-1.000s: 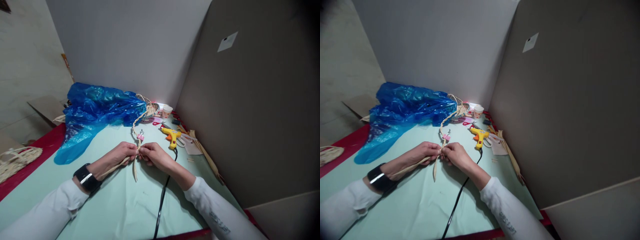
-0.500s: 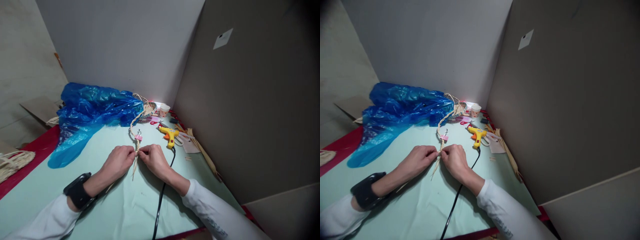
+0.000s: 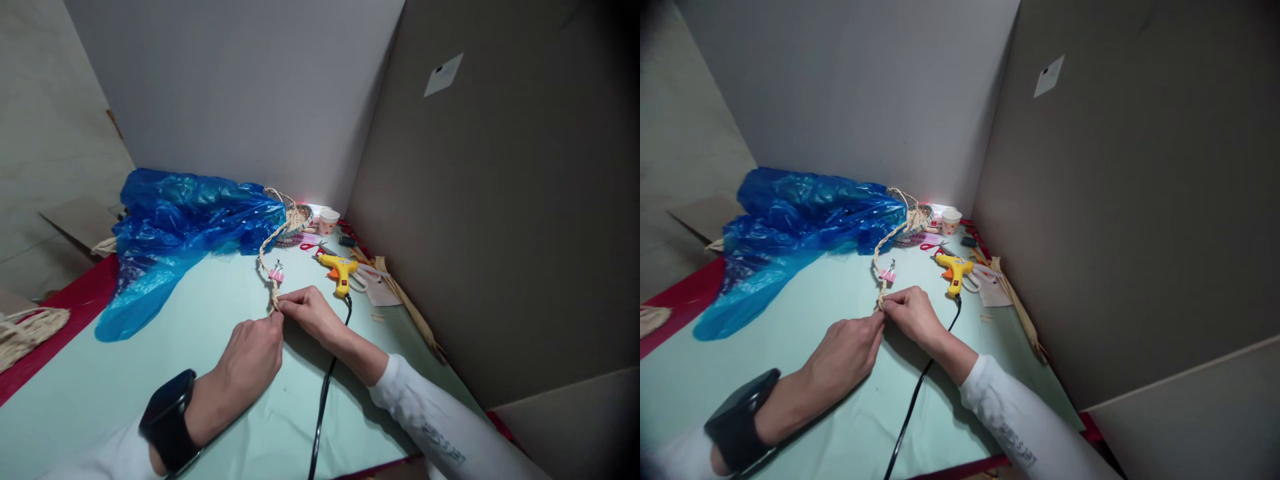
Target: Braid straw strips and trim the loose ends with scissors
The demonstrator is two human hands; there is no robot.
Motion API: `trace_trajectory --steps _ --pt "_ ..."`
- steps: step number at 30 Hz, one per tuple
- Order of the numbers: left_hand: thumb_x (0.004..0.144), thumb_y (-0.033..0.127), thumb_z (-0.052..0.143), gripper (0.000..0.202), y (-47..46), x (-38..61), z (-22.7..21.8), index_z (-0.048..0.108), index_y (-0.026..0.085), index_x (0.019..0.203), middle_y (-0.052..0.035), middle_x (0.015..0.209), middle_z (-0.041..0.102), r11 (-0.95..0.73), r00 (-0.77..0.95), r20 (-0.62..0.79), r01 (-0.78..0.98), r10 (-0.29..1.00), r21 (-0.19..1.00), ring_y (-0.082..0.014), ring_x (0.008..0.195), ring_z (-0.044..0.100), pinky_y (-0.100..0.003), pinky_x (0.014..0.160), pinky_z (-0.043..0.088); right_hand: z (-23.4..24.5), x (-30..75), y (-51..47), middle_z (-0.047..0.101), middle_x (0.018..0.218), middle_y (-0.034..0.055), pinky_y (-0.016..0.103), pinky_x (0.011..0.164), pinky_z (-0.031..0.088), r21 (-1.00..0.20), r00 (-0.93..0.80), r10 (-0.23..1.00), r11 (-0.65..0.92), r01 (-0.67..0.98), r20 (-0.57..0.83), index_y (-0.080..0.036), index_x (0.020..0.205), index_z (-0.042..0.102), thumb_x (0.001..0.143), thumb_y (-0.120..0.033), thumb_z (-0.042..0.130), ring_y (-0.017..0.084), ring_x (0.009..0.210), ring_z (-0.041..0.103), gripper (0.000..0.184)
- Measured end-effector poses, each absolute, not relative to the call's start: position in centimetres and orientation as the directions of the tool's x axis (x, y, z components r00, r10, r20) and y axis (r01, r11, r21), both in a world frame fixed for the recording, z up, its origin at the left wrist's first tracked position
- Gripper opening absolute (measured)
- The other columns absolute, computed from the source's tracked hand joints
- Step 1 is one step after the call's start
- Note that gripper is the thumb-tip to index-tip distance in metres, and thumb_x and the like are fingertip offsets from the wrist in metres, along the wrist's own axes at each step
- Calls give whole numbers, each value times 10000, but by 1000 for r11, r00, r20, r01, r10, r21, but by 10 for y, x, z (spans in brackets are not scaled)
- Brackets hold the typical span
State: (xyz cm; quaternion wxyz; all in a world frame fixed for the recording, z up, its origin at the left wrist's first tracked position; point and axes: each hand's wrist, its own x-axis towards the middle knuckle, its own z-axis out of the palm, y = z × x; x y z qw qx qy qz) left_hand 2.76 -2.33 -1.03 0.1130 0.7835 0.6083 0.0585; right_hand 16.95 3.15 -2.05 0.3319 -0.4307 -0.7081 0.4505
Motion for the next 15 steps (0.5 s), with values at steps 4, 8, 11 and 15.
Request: trace_trajectory --steps 4,8,11,15 --pt "979 307 603 220 -26 31 -13 665 145 1114 -38 945 728 -232 253 -53 941 966 248 -197 837 707 -436 836 572 -22 168 32 496 574 -25 237 579 312 -958 -404 914 142 248 31 -142 613 656 782 -316 576 114 591 384 255" --pt "966 341 617 208 -19 24 -4 692 151 1003 -28 905 725 -208 240 -45 909 970 361 -194 833 698 -435 843 560 -24 166 35 583 591 -13 228 583 340 -974 -387 922 84 211 -4 -127 654 730 745 -256 611 121 611 450 198" --pt "973 395 588 277 -1 9 5 699 150 905 -24 892 716 -99 127 -22 862 992 497 -191 811 683 -380 763 565 -24 167 35 531 514 -33 226 527 283 -978 -370 928 44 203 -35 -115 672 763 748 -250 622 96 537 374 209" --pt "985 389 582 262 19 -4 2 665 149 1047 -26 913 698 -3 141 -142 722 980 692 -143 704 659 -311 636 567 -19 167 32 538 500 -28 229 523 290 -981 -385 921 13 191 -63 -100 757 792 767 -273 605 89 503 362 256"
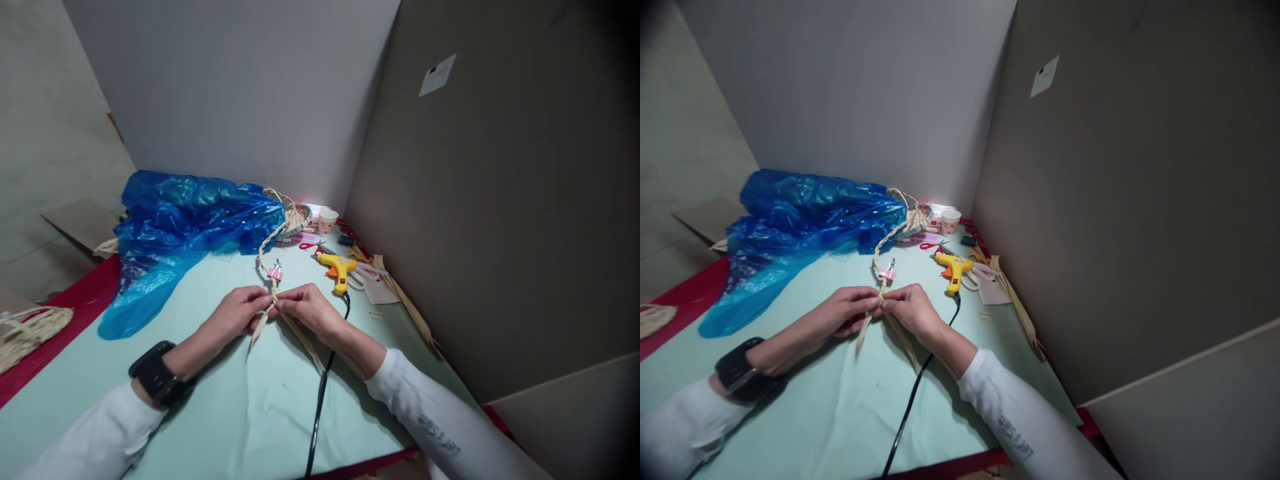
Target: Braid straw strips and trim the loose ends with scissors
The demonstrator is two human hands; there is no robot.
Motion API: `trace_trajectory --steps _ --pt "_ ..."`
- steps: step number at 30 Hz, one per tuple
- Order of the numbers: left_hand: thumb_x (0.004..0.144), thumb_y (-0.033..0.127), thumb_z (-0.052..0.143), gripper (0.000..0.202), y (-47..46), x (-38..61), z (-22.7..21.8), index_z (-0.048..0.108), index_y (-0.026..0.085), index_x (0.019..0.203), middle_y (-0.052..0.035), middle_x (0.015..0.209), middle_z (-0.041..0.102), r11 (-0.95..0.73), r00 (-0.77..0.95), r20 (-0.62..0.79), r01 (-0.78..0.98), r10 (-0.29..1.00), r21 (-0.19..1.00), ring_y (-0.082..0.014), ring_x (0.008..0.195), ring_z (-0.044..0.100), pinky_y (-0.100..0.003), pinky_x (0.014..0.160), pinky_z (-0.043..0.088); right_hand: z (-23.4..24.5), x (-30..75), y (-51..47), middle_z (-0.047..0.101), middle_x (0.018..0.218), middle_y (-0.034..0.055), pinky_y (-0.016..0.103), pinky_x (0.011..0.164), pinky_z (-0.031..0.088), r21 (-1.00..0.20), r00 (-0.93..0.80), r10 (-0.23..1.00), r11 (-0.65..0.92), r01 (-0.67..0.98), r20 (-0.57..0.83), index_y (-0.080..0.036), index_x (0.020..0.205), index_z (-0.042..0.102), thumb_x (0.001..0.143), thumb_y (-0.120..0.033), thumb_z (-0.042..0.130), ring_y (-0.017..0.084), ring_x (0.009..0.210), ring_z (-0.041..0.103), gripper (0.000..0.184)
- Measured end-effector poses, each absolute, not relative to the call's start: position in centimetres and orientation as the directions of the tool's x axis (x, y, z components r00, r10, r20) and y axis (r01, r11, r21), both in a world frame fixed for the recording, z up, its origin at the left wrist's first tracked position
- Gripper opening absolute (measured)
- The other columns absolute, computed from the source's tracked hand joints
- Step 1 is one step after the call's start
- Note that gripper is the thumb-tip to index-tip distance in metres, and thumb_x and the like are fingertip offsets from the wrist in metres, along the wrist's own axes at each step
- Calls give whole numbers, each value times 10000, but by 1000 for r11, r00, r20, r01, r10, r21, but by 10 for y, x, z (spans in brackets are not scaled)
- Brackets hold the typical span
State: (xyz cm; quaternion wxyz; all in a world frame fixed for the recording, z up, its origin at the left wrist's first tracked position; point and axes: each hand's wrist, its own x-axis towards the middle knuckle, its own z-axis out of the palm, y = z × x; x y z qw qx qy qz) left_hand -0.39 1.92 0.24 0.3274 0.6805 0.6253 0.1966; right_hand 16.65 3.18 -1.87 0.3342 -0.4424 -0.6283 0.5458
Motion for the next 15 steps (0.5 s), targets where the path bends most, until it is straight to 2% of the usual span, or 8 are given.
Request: trace_trajectory --steps 4,9,12,15 --pt "990 386 577 262 23 -2 -6 649 149 1075 -11 872 682 94 222 -274 591 936 801 -114 619 626 -265 552 543 -14 166 29 661 640 28 236 529 306 -973 -434 898 30 228 -74 -91 843 791 797 -319 577 93 514 413 317" --pt "982 376 592 255 21 -1 -9 651 149 1083 -23 913 690 159 229 -316 520 921 839 -131 675 649 -290 599 564 -8 170 31 591 573 -15 236 539 290 -899 -467 883 164 405 -49 -105 823 784 857 -226 526 84 499 345 287" --pt "974 367 607 255 21 -2 -14 656 151 1100 -44 987 703 168 208 -312 515 927 841 -157 762 678 -330 669 587 -1 171 28 637 626 -3 240 592 303 -787 -478 879 296 541 2 -134 777 767 874 -149 515 97 563 424 270" --pt "965 357 621 272 23 -2 -20 651 157 1147 -64 1077 702 160 170 -289 528 942 834 -189 860 693 -377 744 596 5 167 18 701 698 64 286 607 270 -612 -432 901 368 699 48 -130 765 749 867 -107 512 141 631 518 259"
